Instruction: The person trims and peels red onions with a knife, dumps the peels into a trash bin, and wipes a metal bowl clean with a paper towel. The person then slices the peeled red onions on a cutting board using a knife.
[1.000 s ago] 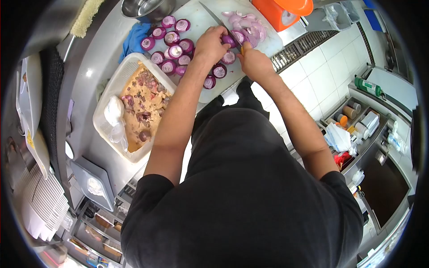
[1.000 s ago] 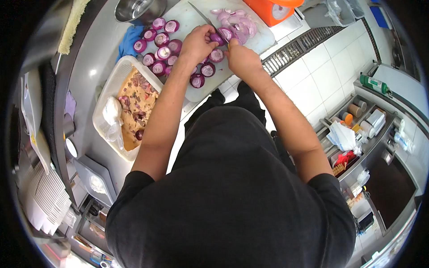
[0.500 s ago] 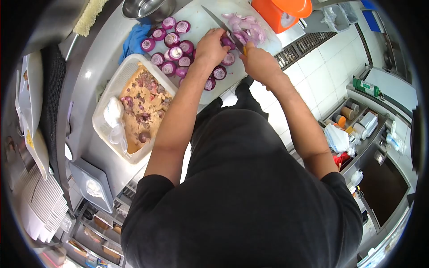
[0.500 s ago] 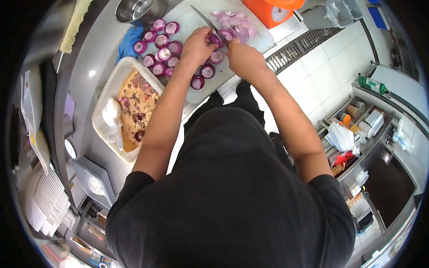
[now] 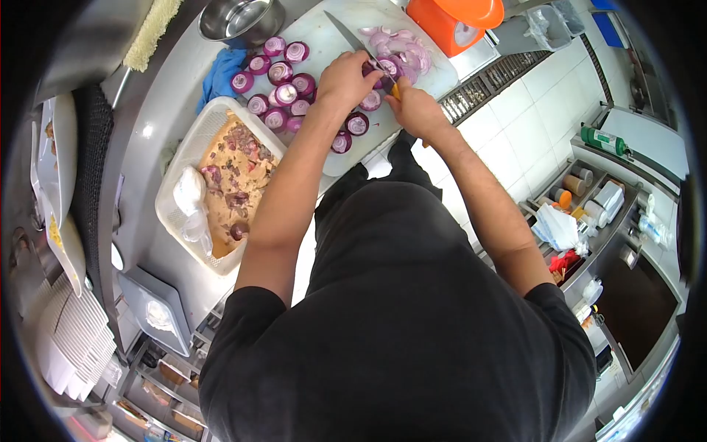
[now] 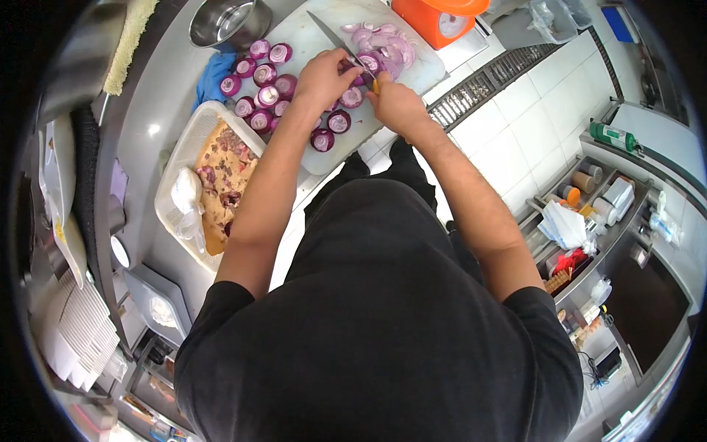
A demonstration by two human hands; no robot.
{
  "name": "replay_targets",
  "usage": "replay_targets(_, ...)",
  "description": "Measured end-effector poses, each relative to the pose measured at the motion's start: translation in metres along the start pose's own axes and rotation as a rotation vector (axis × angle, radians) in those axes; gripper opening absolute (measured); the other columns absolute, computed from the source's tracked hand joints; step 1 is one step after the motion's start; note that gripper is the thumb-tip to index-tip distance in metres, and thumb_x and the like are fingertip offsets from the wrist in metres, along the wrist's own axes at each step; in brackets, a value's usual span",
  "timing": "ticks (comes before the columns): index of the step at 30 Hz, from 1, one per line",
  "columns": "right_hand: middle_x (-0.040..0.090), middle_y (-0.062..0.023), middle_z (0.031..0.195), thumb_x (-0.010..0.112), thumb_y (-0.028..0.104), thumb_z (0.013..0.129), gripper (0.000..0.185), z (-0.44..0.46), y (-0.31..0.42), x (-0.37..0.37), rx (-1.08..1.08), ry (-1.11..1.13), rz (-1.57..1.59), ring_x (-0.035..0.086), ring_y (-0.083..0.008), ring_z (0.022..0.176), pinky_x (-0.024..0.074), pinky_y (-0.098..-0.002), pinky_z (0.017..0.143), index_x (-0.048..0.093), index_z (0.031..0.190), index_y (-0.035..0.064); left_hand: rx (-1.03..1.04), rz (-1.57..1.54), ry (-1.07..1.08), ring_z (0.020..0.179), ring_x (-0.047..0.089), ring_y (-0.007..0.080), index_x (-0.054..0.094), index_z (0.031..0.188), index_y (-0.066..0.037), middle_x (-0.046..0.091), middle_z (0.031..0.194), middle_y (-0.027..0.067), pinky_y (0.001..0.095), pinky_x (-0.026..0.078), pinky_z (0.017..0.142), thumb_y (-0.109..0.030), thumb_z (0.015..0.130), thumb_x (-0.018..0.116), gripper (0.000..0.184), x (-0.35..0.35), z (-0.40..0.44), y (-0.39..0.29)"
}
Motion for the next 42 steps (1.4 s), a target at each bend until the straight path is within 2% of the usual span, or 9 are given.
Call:
replay_targets(4, 0.074, -0.0283, 0.093, 0.063, 0.034, 0.104, 0.039, -0.004, -0.008, -0.002, -0.022, -0.046, 0.060, 0.072, -0.0484, 0.091, 0.0562, -0.0574, 0.082, 0.053, 0.119, -0.0004, -0.055, -0.003, -0.024, 0.100, 0.070, 0.0330, 0.070, 0.106, -0.006, 0.070, 0.112, 0.0143, 0.0441, 0.056, 0.087, -0.047, 0.090, 0.078, 0.045, -0.001, 0.005, 0.003)
replay_targets(10, 0.072, -0.0285, 0.085, 0.063, 0.034, 0.104, 0.038, -0.017, 0.000, -0.024, -0.014, -0.091, -0.062, 0.072, -0.0490, 0.083, 0.0555, -0.0585, 0.073, 0.051, 0.117, -0.0006, -0.096, -0.115, -0.172, 0.101, 0.070, 0.0325, 0.072, 0.106, -0.009, 0.070, 0.115, 0.0107, 0.0439, 0.056, 0.087, -0.032, 0.093, 0.076, 0.027, -0.012, -0.009, 0.000)
replay_targets(13, 0.074, -0.0266, 0.089, 0.063, 0.033, 0.104, 0.037, -0.021, 0.007, -0.040, 0.024, -0.095, -0.103, 0.073, -0.0469, 0.084, 0.0572, -0.0571, 0.074, 0.051, 0.119, 0.0004, 0.175, -0.080, -0.241, 0.105, 0.069, 0.0331, 0.073, 0.115, -0.012, 0.069, 0.120, 0.0076, 0.0442, 0.055, 0.093, -0.022, 0.091, 0.074, 0.026, -0.023, -0.017, -0.014)
replay_targets(16, 0.074, -0.0254, 0.089, 0.063, 0.032, 0.104, 0.036, -0.024, 0.011, -0.045, 0.012, -0.103, -0.098, 0.074, -0.0451, 0.084, 0.0579, -0.0563, 0.074, 0.051, 0.119, 0.0010, 0.350, 0.040, -0.074, 0.117, 0.065, 0.0324, 0.073, 0.119, -0.016, 0.068, 0.120, 0.0084, 0.0448, 0.051, 0.105, -0.013, 0.087, 0.072, 0.032, -0.017, -0.018, -0.022)
replay_targets(19, 0.074, -0.0245, 0.088, 0.063, 0.032, 0.104, 0.036, -0.022, 0.014, -0.045, 0.016, -0.094, -0.106, 0.074, -0.0448, 0.084, 0.0577, -0.0564, 0.073, 0.051, 0.118, 0.0014, 0.246, 0.114, 0.028, 0.118, 0.064, 0.0325, 0.071, 0.118, -0.014, 0.069, 0.122, 0.0085, 0.0445, 0.050, 0.107, -0.014, 0.086, 0.073, 0.032, -0.020, -0.012, -0.015)
replay_targets(22, 0.074, -0.0244, 0.088, 0.063, 0.033, 0.104, 0.036, -0.021, 0.013, -0.046, 0.014, -0.127, -0.102, 0.074, -0.0454, 0.084, 0.0574, -0.0567, 0.074, 0.052, 0.118, 0.0015, 0.186, 0.190, 0.005, 0.107, 0.070, 0.0348, 0.068, 0.116, -0.009, 0.074, 0.113, 0.0104, 0.0447, 0.055, 0.096, -0.017, 0.086, 0.077, 0.032, -0.030, -0.012, -0.008)
replay_targets(25, 0.074, -0.0251, 0.088, 0.063, 0.032, 0.103, 0.036, -0.023, 0.018, -0.050, 0.012, -0.137, -0.061, 0.074, -0.0459, 0.085, 0.0574, -0.0571, 0.075, 0.052, 0.118, 0.0014, -0.103, 0.045, 0.032, 0.098, 0.073, 0.0359, 0.063, 0.116, -0.006, 0.075, 0.104, 0.0132, 0.0454, 0.057, 0.088, -0.024, 0.085, 0.082, 0.041, -0.027, -0.012, 0.014)
replay_targets(31, 0.074, -0.0261, 0.090, 0.064, 0.031, 0.103, 0.036, -0.016, 0.012, -0.025, -0.020, -0.043, -0.065, 0.074, -0.0462, 0.085, 0.0575, -0.0571, 0.076, 0.053, 0.119, 0.0010, -0.262, -0.270, 0.024, 0.092, 0.076, 0.0299, 0.057, 0.121, -0.002, 0.076, 0.099, 0.0143, 0.0402, 0.059, 0.084, -0.031, 0.085, 0.086, 0.055, 0.001, -0.011, 0.019)
replay_targets(42, 0.073, -0.0265, 0.087, 0.063, 0.031, 0.104, 0.035, -0.020, 0.030, -0.044, -0.082, 0.019, -0.165, 0.073, -0.0465, 0.084, 0.0573, -0.0571, 0.075, 0.052, 0.117, -0.0005, -0.021, -0.226, -0.037, 0.097, 0.075, 0.0254, 0.068, 0.115, -0.003, 0.070, 0.115, 0.0155, 0.0369, 0.060, 0.087, -0.015, 0.086, 0.084, 0.036, -0.007, -0.003, 0.014)
Point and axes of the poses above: each hand's wrist, its own z-axis towards the middle knuckle, its own x-axis out of the palm, y = z × x, the point moved 9 cm from there along z, towards the middle knuckle
